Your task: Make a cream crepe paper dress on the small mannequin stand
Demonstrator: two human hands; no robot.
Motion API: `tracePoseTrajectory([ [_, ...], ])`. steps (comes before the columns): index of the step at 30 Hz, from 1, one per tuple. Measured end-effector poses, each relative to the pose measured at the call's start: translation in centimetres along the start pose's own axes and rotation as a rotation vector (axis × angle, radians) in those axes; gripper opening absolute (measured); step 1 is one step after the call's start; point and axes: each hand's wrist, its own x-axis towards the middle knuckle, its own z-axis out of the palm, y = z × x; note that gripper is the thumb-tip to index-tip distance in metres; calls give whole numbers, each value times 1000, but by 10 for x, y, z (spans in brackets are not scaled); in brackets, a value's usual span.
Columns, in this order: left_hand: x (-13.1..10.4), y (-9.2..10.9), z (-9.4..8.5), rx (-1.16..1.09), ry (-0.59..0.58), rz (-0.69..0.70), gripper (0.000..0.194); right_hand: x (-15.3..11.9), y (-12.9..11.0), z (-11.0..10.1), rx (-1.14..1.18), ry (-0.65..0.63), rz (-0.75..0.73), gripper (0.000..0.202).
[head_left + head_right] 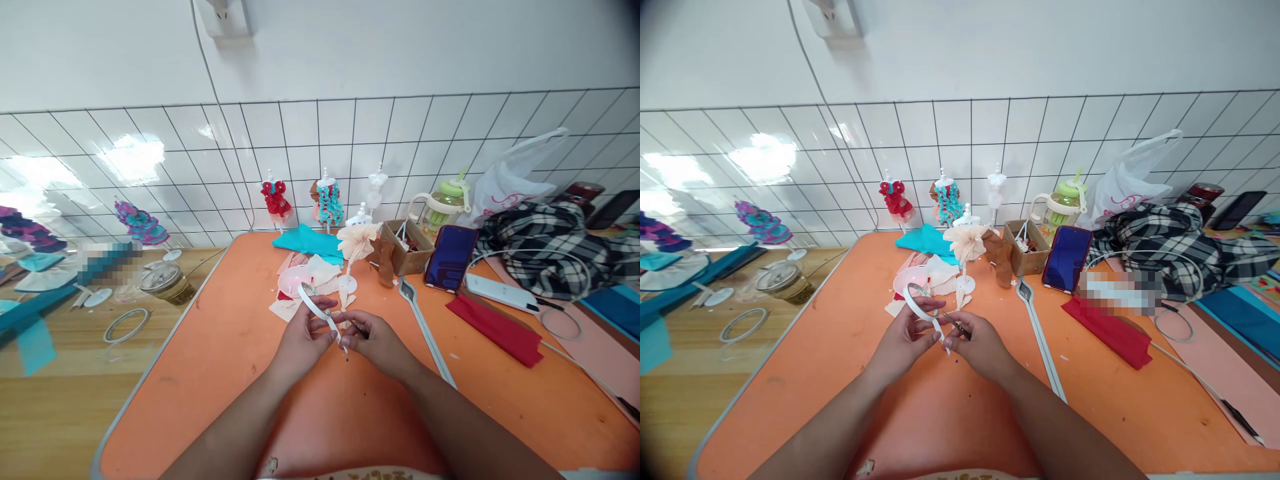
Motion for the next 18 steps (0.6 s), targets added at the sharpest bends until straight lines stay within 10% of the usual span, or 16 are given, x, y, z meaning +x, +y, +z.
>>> tracePoseTrajectory([
  [6,0,0,-2,-87,-153,-69,60,0,0,-4,138,-50,26,25],
  [18,-2,1,0,-5,-49,-36,68,-2,-3,-3,-272,172,-120,17],
])
